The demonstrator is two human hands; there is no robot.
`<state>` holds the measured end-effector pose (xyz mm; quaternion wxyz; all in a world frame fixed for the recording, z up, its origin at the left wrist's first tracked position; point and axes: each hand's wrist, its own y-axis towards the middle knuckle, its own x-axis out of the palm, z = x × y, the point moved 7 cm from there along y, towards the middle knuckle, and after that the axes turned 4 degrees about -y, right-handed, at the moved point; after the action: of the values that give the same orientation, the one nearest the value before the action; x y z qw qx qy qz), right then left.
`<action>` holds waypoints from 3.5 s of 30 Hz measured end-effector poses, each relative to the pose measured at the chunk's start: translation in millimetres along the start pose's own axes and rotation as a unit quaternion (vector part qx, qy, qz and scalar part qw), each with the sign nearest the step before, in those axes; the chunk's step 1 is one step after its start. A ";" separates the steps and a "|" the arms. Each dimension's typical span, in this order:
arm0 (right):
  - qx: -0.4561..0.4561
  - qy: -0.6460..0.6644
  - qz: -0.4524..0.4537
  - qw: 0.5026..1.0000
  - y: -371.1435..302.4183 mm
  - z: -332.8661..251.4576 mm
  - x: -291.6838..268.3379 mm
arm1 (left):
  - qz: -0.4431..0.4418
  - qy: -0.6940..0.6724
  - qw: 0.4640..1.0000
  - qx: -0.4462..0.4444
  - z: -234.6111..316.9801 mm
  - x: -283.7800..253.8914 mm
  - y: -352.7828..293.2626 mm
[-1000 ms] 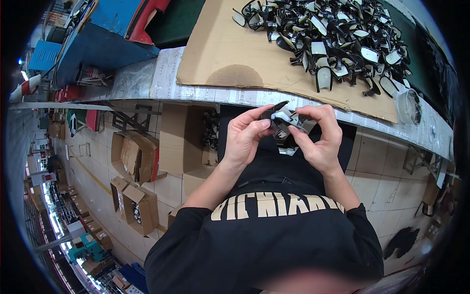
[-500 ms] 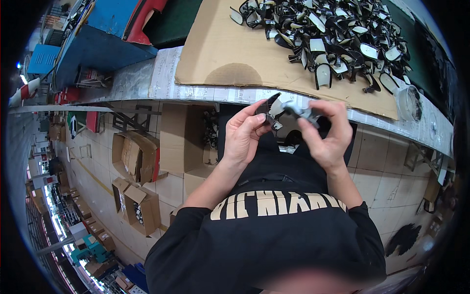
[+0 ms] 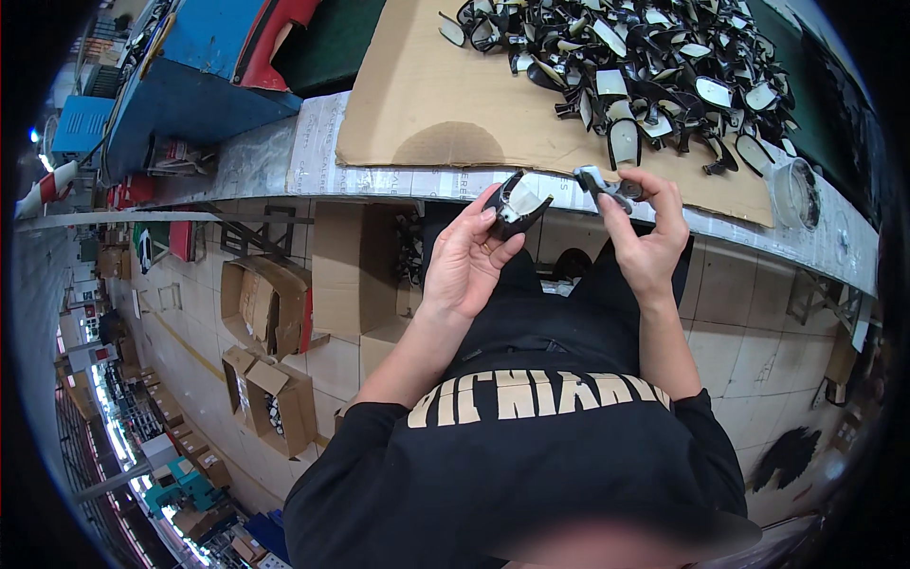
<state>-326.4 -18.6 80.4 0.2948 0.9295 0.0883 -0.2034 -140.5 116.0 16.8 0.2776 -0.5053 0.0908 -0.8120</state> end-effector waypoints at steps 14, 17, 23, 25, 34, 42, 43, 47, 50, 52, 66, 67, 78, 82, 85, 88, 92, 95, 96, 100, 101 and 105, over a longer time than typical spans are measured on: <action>0.289 0.404 0.008 0.868 0.6 139.5 -17.8 | 0.206 0.438 0.761 0.431 170.6 -51.1 -42.4; 0.292 0.423 0.009 0.858 0.3 152.0 -17.7 | 0.139 0.486 0.768 0.393 143.2 -12.7 -13.8; 0.294 0.432 0.017 0.852 -1.3 149.9 -18.2 | -0.206 0.603 0.678 0.366 21.6 112.7 39.8; 0.292 0.450 0.007 0.844 -2.9 152.8 -18.8 | -0.256 0.672 0.487 0.496 -10.5 144.5 48.7; 0.283 0.454 0.008 0.845 -4.3 154.4 -21.0 | -0.289 0.651 0.471 0.520 -22.4 145.8 108.6; 0.281 0.484 0.000 0.829 -5.4 157.9 -21.4 | -0.159 0.323 0.894 0.268 5.9 92.9 118.8; 0.280 0.484 -0.002 0.829 -4.7 154.3 -20.3 | -0.143 0.264 0.931 0.208 4.7 83.3 117.6; 0.248 0.407 -0.022 0.879 -4.5 121.4 -20.5 | -0.124 0.176 0.971 0.106 -1.1 67.9 86.8; 0.217 0.369 -0.055 0.902 -3.4 56.3 -14.2 | -0.118 0.120 0.984 0.059 -4.7 55.7 65.9; 0.150 0.300 -0.043 0.941 -3.4 25.6 -8.0 | -0.116 0.151 0.980 0.062 -7.0 53.3 55.3; 0.040 0.173 -0.076 0.981 -3.6 -20.1 2.5 | -0.137 0.151 0.974 0.095 -0.2 48.2 28.4; 0.032 0.181 -0.074 0.980 -3.6 -24.8 -1.8 | -0.132 0.154 0.974 0.101 1.4 46.5 29.0; -0.029 0.120 -0.077 0.989 5.6 -35.0 -10.5 | -0.122 0.187 0.972 0.070 -1.3 51.9 13.6; -0.064 0.043 -0.025 0.997 6.0 -37.2 -12.7 | -0.115 0.215 0.966 0.084 -1.4 49.8 7.1; -0.032 0.023 0.006 0.999 8.7 -27.0 -15.7 | -0.111 0.240 0.959 0.097 -0.8 43.8 4.8; -0.005 0.030 0.026 0.999 10.6 -15.2 -18.4 | -0.101 0.226 0.964 0.092 1.8 40.5 4.9; -0.005 0.082 -0.011 0.997 -1.0 -26.9 -16.9 | -0.076 0.181 0.977 0.085 1.8 40.4 7.7; -0.024 0.089 -0.044 0.995 -9.2 -33.1 -6.8 | -0.073 0.169 0.980 0.076 0.0 41.5 7.3; -0.031 0.082 -0.039 0.995 -9.6 -32.1 -6.0 | -0.069 0.163 0.982 0.071 -0.6 41.7 7.2; -0.026 0.007 0.009 1.000 -3.9 -20.5 -12.5 | -0.078 0.158 0.983 0.051 0.7 39.0 6.7; -0.020 -0.009 0.019 1.000 -1.0 -12.3 -12.9 | -0.071 0.150 0.985 0.046 0.8 35.6 7.7; 0.042 0.032 0.031 0.998 4.6 19.5 -12.2 | -0.064 0.130 0.989 0.040 4.8 24.2 10.1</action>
<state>-342.4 -34.2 73.5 0.2583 0.9495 0.0603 -0.1679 -140.8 95.2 33.4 0.2312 -0.3889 0.0608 -0.8897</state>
